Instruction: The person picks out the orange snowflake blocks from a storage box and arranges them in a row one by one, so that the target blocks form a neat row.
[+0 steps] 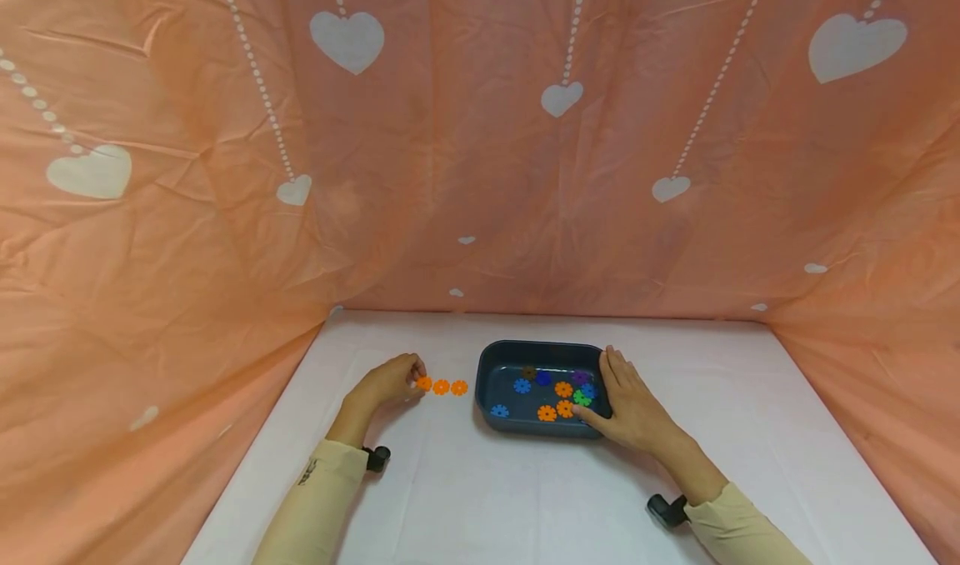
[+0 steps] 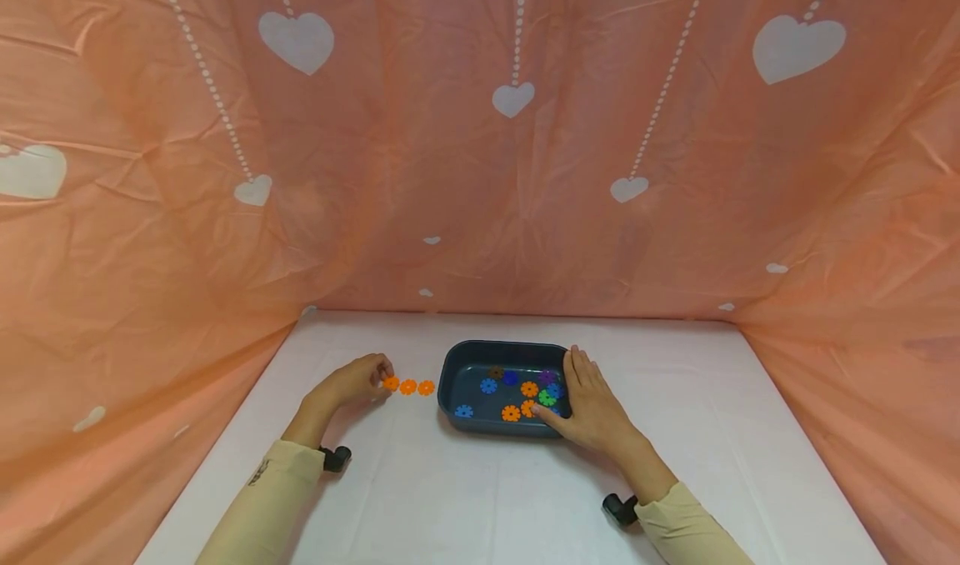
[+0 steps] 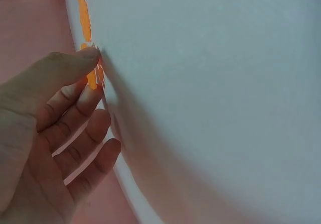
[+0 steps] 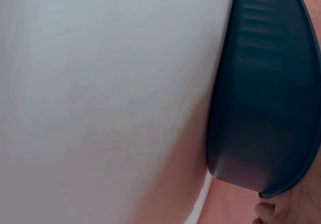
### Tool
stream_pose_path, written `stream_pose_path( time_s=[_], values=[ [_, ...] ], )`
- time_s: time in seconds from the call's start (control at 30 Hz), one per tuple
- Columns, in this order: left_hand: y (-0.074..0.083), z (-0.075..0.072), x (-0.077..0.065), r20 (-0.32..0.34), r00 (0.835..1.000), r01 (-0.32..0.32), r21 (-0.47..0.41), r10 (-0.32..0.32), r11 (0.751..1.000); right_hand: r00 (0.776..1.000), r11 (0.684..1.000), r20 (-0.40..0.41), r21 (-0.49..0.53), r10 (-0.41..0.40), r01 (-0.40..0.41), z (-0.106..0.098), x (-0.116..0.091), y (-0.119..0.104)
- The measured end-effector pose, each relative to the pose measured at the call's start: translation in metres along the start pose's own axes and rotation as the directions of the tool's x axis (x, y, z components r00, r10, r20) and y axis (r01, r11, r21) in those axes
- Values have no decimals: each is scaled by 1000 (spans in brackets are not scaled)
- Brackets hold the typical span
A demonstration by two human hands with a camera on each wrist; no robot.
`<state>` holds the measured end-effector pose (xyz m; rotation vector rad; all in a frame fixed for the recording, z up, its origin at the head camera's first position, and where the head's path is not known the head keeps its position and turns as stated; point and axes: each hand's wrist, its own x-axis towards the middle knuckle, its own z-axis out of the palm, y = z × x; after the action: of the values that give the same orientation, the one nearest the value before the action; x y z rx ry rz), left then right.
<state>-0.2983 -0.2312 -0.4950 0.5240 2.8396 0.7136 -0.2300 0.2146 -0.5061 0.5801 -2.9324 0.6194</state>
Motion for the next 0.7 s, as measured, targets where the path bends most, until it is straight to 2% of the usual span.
stream_pose_path(
  time_s=[0.7],
  values=[
    [5,0,-1,18,998,66,33,-67,997,1000,1000,5,0,4,-4,1,0,4]
  ],
)
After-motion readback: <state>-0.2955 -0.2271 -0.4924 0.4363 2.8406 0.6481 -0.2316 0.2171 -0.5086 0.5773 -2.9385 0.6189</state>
